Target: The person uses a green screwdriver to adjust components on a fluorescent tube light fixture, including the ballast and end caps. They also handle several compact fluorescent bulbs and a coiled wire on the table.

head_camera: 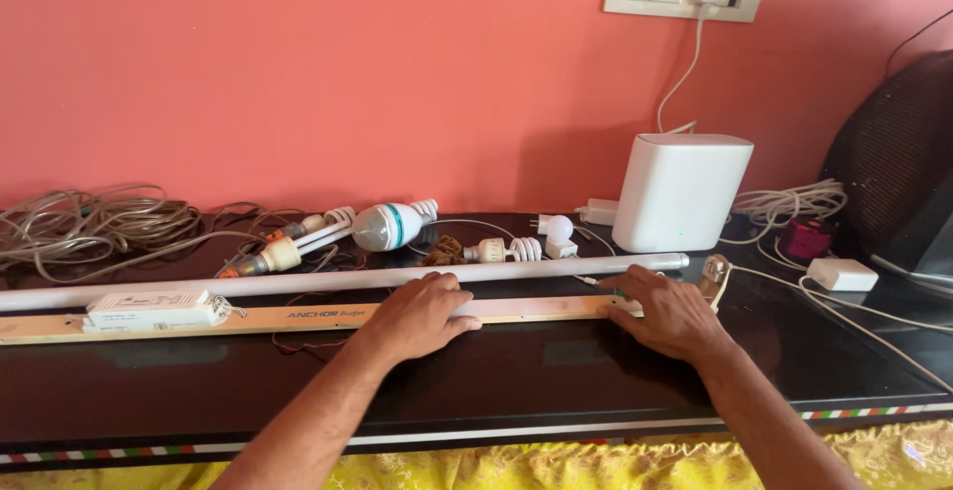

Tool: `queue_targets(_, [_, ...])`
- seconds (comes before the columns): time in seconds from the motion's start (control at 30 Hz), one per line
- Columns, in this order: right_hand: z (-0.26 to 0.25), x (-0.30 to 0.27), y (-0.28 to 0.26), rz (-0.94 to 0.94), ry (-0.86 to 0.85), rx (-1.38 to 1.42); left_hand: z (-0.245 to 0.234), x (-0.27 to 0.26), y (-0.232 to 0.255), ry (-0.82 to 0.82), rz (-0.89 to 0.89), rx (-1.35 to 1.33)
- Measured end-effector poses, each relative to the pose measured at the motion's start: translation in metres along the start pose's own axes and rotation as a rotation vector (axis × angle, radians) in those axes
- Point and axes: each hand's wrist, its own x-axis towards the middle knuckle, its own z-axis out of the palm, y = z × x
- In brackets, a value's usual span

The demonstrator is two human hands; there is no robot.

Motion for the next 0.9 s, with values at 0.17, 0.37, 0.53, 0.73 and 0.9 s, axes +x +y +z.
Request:
queue_targets(0.17, [0.0, -0.004, -0.003, -0.092, 0.025, -0.019, 0.009, 0.001, 0.003, 0.072, 0.039, -0.003])
queue_targets(0.37, [0.001, 0.001, -0.008, -0.141, 0.051, -0.01, 0.016, 0.007, 0.014, 0.106, 0.099, 0.048])
queue_targets(0.53, [0.003, 0.002, -0.007, -0.194, 0.046, -0.038, 0.021, 0.011, 0.02, 0.129, 0.136, 0.055])
queue_targets(0.73, [0.007, 0.001, 0.001, -0.08, 0.012, -0.06, 0.006, 0.008, 0.011, 0.046, 0.094, 0.033])
queue_targets(0.9, [0.01, 0.002, 0.004, -0.13, 0.038, -0.034, -0.004, -0.004, -0.003, 0.047, 0.036, -0.002])
